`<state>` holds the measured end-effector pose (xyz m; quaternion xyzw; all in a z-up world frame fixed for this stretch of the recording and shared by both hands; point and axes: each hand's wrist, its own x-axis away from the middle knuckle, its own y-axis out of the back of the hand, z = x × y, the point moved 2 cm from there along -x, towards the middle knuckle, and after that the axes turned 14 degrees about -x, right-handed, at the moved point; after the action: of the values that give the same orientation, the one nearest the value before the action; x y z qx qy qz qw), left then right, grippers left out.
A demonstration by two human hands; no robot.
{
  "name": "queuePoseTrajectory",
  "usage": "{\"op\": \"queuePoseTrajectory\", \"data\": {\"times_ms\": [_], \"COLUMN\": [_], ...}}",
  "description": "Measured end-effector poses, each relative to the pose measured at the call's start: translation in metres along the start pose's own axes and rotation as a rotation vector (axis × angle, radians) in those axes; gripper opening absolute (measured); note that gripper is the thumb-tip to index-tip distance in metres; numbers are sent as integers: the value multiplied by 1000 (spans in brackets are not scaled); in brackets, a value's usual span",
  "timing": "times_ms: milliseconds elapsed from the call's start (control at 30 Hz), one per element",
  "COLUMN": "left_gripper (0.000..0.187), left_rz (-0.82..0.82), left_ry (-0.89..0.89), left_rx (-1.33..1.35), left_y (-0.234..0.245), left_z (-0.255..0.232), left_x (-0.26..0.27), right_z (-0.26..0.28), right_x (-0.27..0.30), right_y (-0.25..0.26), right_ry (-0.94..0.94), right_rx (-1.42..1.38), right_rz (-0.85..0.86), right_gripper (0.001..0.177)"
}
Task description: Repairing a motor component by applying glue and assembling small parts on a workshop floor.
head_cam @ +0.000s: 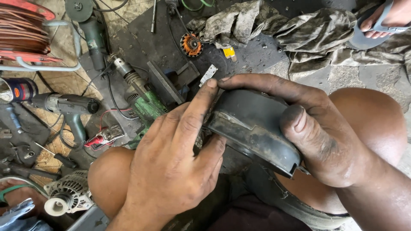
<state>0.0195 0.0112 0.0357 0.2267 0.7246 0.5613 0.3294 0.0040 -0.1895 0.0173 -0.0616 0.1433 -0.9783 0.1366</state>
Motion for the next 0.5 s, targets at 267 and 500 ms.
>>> {"op": "queuePoseTrajectory", "data": {"times_ms": [267, 500], "left_gripper": [20, 29], "left_rz": [7, -130], "left_ry": [14, 265], "left_rx": [248, 554], "left_y": [14, 19], "left_z": [7, -1], "left_x": [4, 22], "right_z": [-3, -4], "right_x": [5, 11], "right_y": [0, 5], "right_ry": [-19, -104], "right_rx": [-116, -176], "right_rz": [20, 27], "right_gripper": [89, 107]}}
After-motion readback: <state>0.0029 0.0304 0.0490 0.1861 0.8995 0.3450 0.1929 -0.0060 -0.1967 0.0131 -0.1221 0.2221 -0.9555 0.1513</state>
